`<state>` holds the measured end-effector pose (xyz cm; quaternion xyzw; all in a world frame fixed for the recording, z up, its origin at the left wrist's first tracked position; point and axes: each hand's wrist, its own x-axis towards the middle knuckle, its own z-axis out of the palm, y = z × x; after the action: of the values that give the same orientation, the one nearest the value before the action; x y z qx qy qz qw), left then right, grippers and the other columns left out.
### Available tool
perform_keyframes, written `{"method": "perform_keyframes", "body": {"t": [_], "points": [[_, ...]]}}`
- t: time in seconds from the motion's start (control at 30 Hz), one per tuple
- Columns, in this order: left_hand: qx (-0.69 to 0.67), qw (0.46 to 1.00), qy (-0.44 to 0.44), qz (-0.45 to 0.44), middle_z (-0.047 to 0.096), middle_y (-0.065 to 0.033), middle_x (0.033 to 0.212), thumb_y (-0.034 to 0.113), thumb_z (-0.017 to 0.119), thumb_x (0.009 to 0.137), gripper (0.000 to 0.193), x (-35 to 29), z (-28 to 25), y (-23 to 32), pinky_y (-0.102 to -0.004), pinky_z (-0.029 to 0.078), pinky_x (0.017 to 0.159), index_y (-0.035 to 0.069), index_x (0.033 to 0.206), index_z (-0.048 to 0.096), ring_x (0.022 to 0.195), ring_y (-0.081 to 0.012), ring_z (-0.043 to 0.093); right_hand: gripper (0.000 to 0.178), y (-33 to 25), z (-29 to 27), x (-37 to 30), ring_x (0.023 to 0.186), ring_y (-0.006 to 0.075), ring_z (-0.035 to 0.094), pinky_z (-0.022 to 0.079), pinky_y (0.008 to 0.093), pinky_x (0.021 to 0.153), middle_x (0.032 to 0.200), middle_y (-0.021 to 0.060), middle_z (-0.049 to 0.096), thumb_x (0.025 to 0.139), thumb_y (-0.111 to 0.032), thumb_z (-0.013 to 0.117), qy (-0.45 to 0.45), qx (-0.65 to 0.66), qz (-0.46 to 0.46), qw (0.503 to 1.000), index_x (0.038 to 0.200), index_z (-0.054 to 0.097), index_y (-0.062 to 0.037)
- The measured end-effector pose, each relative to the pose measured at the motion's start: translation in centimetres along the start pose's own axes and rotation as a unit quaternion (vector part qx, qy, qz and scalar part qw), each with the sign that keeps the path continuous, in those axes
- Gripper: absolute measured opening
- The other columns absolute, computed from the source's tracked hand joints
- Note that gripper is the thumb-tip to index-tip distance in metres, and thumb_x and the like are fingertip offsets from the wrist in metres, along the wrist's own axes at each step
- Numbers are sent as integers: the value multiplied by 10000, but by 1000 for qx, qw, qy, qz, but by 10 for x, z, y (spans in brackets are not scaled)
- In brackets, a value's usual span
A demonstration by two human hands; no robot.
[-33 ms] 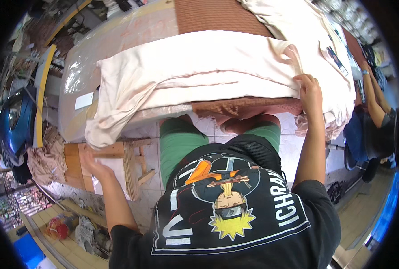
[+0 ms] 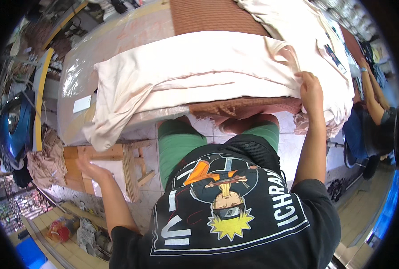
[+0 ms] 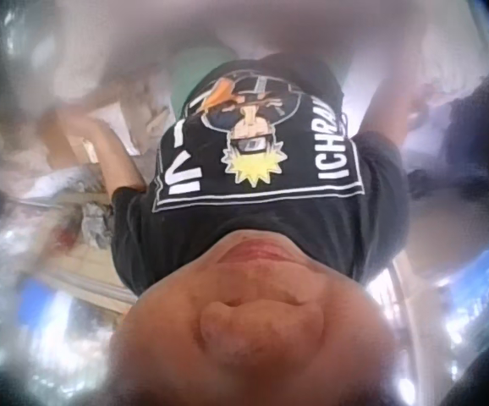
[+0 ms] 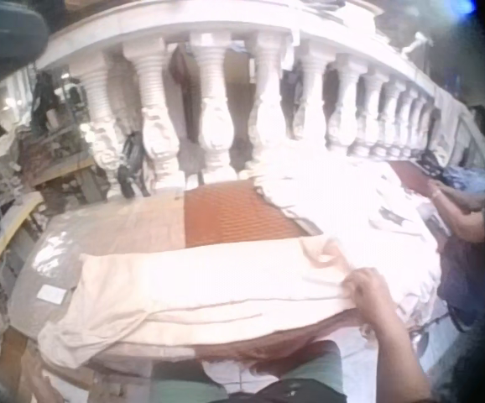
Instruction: The person folds a light-colored shirt over a piece of cardboard, aligns the sleeves, and places the folded shirt into a plastic bag.
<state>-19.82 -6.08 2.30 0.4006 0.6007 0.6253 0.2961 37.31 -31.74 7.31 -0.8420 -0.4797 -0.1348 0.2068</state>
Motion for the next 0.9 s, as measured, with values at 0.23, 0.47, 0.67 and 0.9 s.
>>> {"method": "perform_keyframes", "body": {"t": [0.23, 0.47, 0.67, 0.9], "points": [[108, 863, -326, 370, 528, -121, 1283, 42, 590, 840, 364, -39, 128, 78, -390, 309, 1074, 20, 1202, 558, 1233, -256, 462, 215, -13, -13, 58, 968, 314, 598, 473, 380, 844, 1007, 116, 651, 803, -102, 638, 77, 61, -1, 995, 1015, 668, -85], [127, 636, -558, 518, 564, -66, 1237, 133, 700, 762, 431, -153, 245, 81, -414, 371, 994, 71, 1178, 602, 1204, -281, 481, 260, -13, 46, 79, 1072, 281, 548, 434, 430, 916, 1066, 55, 632, 739, -56, 650, 64, -44, -110, 991, 992, 677, -112], [141, 669, -575, 449, 605, -67, 1106, 121, 721, 757, 350, -180, 278, 56, -365, 440, 887, 91, 1101, 662, 1020, -252, 551, 202, 13, 46, 103, 1017, 256, 574, 460, 376, 878, 1012, 62, 637, 762, -45, 627, 67, 19, -13, 997, 946, 692, -96], [89, 718, -562, 401, 622, -25, 885, 108, 692, 761, 96, -179, 273, 51, -360, 421, 783, 112, 856, 680, 843, -221, 572, 158, 51, 55, 104, 773, 139, 589, 473, 254, 729, 876, 23, 619, 837, -22, 625, 124, 229, 114, 959, 971, 693, -71]]}}
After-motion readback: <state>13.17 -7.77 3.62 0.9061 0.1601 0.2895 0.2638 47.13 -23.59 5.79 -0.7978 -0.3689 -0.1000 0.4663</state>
